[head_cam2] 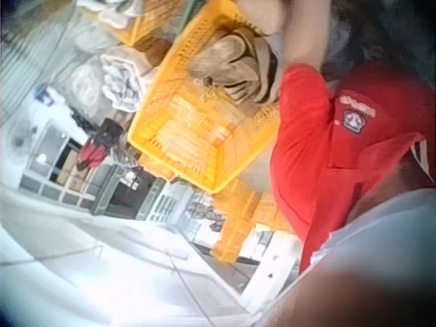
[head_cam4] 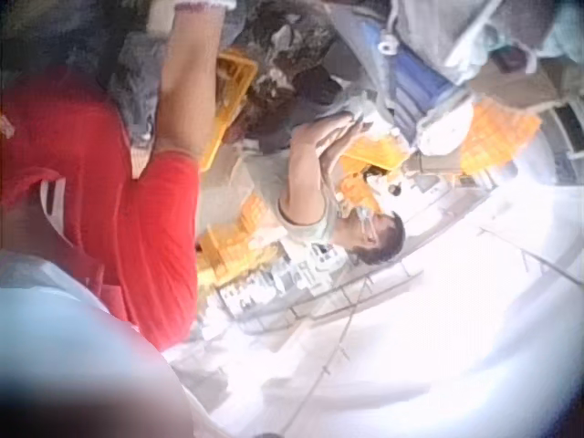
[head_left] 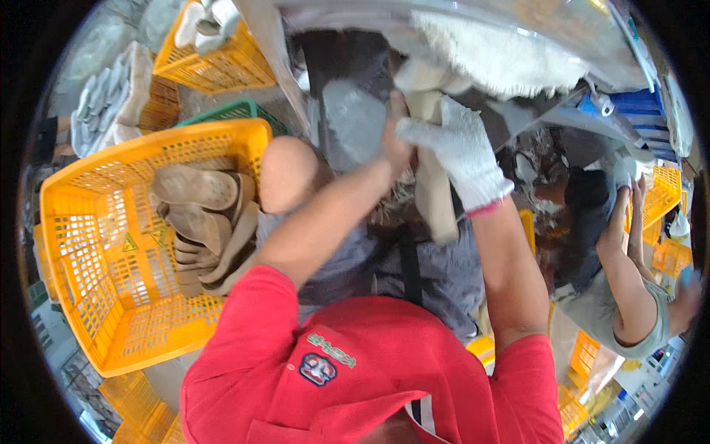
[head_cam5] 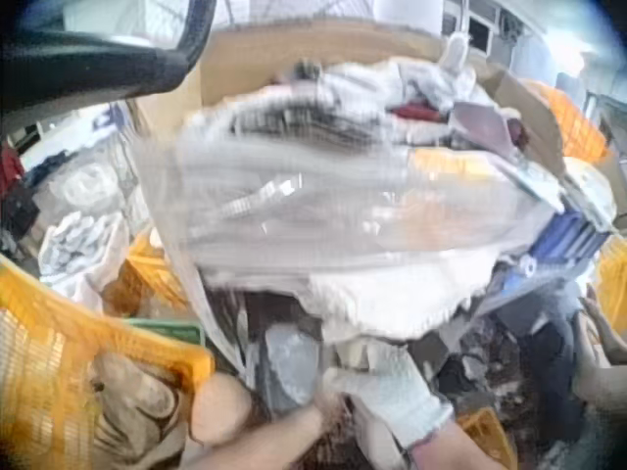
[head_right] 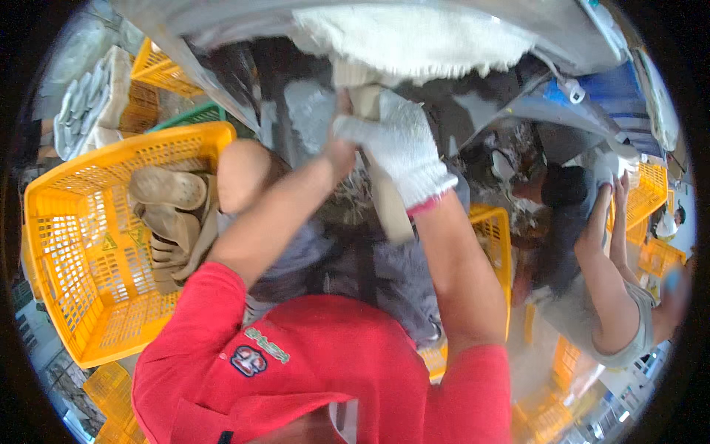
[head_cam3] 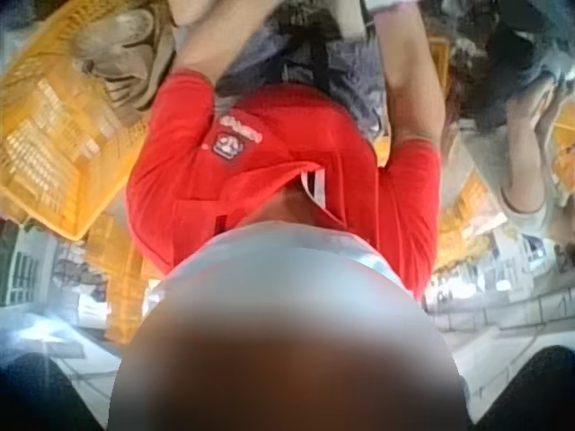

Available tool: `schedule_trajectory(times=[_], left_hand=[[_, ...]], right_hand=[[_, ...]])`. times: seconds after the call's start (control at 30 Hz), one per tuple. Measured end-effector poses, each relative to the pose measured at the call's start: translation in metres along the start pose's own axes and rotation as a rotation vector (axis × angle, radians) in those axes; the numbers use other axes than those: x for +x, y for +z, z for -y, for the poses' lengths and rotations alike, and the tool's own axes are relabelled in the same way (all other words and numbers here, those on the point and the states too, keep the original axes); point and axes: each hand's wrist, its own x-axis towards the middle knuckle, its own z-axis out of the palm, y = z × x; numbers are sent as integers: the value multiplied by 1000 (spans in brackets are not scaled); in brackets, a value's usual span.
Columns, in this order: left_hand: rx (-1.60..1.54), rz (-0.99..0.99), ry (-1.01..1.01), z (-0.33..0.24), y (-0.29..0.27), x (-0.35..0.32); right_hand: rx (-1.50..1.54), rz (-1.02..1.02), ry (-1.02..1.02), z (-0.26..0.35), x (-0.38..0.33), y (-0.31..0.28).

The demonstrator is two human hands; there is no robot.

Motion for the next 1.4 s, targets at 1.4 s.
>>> schedule_trajectory(times=[1.4], left_hand=[[1270,-846,730,-113,-168,-186]], right_hand=[[-880,-206,138,-146,-218,-87]])
